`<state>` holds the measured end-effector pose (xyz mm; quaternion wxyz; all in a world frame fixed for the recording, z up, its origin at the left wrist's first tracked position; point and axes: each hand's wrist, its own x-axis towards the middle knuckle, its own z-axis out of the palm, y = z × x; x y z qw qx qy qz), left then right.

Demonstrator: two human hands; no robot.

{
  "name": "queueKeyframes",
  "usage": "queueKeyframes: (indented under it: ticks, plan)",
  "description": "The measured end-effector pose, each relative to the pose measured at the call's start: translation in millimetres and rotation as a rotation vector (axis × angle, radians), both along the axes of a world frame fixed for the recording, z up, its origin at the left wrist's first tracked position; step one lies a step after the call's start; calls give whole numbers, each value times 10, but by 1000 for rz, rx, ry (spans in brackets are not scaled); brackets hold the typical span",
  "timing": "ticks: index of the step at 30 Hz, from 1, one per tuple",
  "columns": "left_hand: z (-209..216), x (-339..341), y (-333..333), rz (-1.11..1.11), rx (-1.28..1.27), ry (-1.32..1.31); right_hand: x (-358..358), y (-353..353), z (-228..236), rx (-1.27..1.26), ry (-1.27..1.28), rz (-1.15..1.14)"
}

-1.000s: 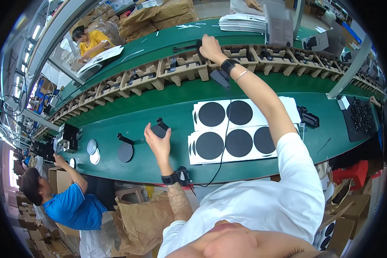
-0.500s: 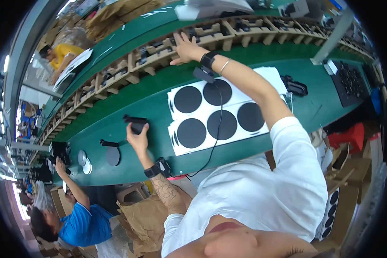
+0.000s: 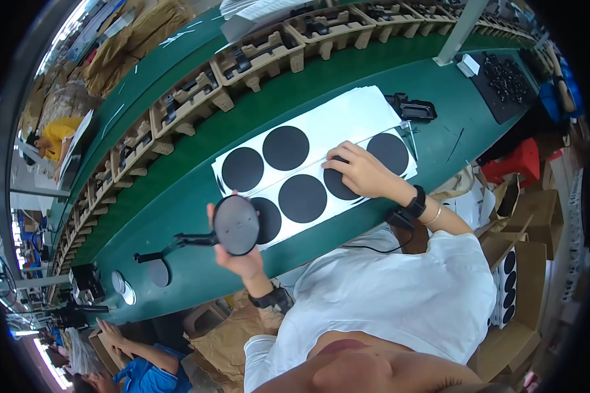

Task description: The person peels a black circular sticker from a sheet, presses it onto the flat surface of a plastic stand, and smooths it down by hand. They then place the assembled stand into a cardboard tray on the conveyor belt and repeat the process.

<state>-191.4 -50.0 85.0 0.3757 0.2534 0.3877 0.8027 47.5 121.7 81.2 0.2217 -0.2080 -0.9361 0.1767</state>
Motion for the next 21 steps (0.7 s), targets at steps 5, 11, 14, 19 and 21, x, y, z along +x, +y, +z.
queueKeyframes:
  ticks: [5, 11, 14, 19, 21]
  plan:
    - [-315, 457, 333, 35, -12, 197, 139, 122, 33, 6, 10, -32]
    - [-364, 460, 385, 32, -55, 258, 162, 199, -46, 9, 41, -75]
    - [-396, 476, 402, 28, -73, 294, 162, 218, -80, 42, 54, -77]
    - [-398, 501, 412, 22, -95, 341, 123, 261, -151, 113, 103, -60]
    - [-357, 483, 376, 18, -78, 253, 171, 267, -155, -8, 231, -16]
